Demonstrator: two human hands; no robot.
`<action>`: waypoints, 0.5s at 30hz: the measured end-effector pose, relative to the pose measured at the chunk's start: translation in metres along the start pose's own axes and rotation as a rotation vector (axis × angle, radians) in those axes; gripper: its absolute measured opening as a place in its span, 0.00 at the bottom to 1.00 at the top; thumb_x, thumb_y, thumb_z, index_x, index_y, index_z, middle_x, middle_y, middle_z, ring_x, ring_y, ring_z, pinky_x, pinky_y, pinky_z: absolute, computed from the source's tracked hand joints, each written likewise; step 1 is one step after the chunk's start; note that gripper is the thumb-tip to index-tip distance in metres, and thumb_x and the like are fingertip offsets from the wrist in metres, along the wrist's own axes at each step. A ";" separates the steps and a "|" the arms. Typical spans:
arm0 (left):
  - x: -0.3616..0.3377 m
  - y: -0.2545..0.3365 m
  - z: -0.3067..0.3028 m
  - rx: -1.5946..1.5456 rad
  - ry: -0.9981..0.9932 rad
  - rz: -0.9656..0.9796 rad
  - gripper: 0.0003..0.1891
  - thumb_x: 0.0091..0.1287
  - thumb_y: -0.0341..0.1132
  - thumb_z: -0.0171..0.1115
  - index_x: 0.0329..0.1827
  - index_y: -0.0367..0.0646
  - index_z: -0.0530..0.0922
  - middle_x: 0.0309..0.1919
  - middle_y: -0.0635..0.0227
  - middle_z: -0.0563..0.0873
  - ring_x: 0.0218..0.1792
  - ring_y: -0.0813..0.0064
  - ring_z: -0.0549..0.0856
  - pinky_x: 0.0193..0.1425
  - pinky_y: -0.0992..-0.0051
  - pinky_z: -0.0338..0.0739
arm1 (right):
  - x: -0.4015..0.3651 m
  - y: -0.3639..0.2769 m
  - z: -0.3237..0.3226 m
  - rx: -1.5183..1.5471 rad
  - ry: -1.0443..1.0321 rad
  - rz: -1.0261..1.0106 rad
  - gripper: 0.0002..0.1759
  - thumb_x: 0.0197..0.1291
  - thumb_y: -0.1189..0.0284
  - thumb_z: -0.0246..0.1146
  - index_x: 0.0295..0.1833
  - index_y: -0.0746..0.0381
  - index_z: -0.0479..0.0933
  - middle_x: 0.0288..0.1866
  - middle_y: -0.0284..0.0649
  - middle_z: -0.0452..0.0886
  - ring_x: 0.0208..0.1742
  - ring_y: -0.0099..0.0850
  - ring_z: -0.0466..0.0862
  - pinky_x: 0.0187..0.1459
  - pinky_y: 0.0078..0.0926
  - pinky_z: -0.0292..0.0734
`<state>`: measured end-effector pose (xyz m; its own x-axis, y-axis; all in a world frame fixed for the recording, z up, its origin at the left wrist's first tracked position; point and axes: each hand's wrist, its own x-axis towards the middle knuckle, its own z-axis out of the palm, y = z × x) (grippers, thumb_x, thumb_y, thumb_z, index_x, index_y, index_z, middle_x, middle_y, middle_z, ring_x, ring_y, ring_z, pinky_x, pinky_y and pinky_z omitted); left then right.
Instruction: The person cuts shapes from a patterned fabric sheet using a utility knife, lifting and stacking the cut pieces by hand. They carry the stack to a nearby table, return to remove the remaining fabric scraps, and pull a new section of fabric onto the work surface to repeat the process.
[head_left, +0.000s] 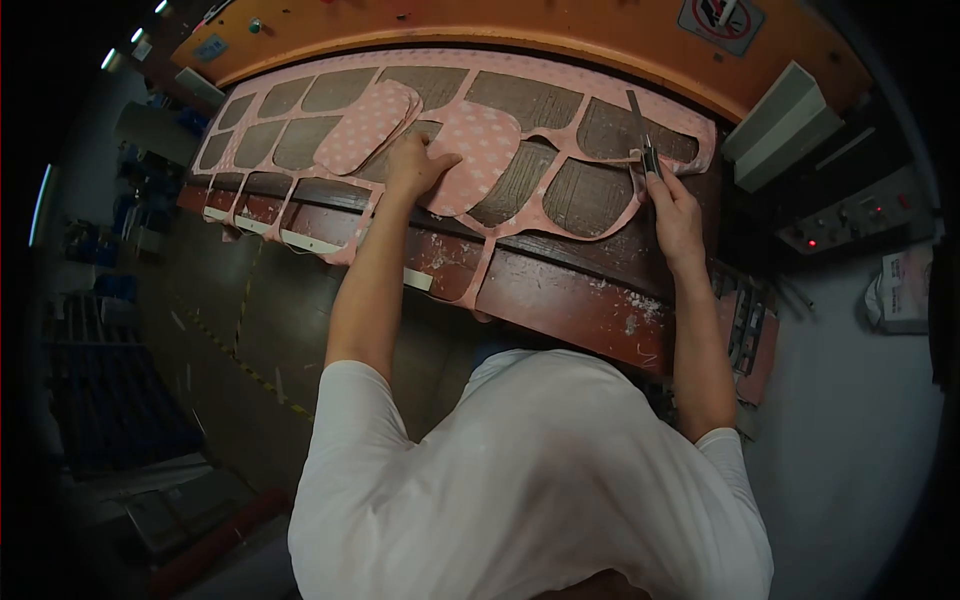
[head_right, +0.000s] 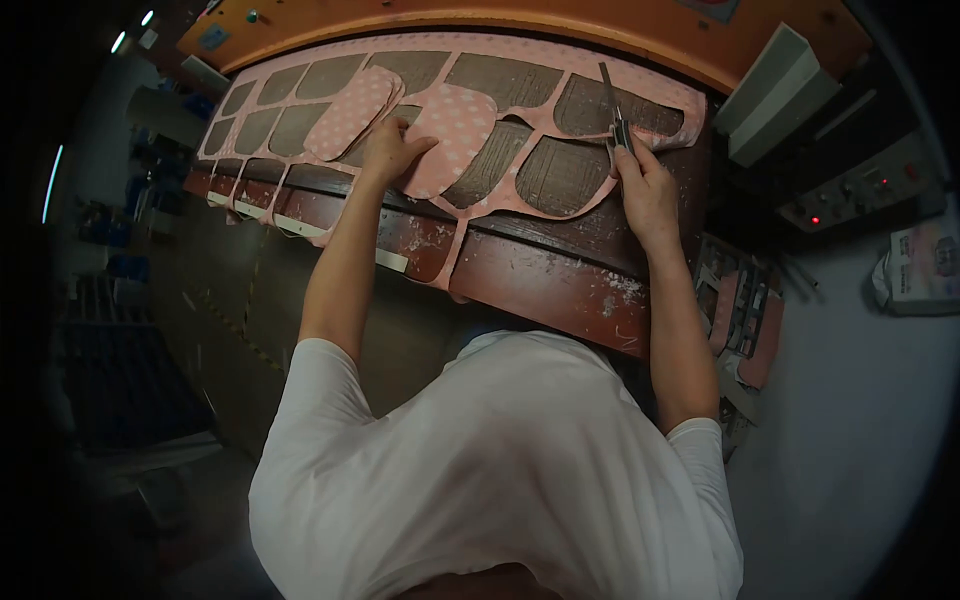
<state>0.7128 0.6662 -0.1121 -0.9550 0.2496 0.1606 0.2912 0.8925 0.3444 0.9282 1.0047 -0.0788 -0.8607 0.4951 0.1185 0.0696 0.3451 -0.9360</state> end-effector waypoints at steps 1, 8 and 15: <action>0.005 0.000 -0.001 -0.015 -0.037 -0.052 0.39 0.50 0.58 0.78 0.55 0.33 0.81 0.55 0.46 0.85 0.55 0.51 0.85 0.57 0.57 0.80 | 0.004 0.002 0.002 -0.130 0.035 -0.079 0.27 0.72 0.58 0.57 0.69 0.62 0.74 0.43 0.48 0.86 0.47 0.36 0.86 0.50 0.31 0.78; 0.014 0.010 -0.004 -0.053 -0.089 -0.205 0.33 0.43 0.55 0.82 0.42 0.35 0.85 0.47 0.47 0.88 0.51 0.50 0.86 0.53 0.57 0.81 | 0.027 -0.014 0.021 -0.812 -0.004 -0.186 0.26 0.68 0.61 0.61 0.66 0.64 0.76 0.55 0.56 0.81 0.56 0.53 0.82 0.57 0.45 0.76; -0.009 0.024 -0.005 -0.180 0.074 0.002 0.19 0.60 0.40 0.72 0.51 0.40 0.82 0.46 0.50 0.87 0.50 0.48 0.85 0.54 0.55 0.79 | 0.018 0.022 0.033 -0.888 0.030 -0.306 0.30 0.63 0.62 0.66 0.68 0.63 0.73 0.52 0.49 0.78 0.55 0.49 0.80 0.52 0.46 0.76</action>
<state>0.7283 0.6839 -0.1002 -0.9496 0.2170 0.2264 0.3047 0.8090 0.5027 0.8975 0.9953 -0.1080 -0.8927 0.2982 0.3380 0.2122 0.9396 -0.2686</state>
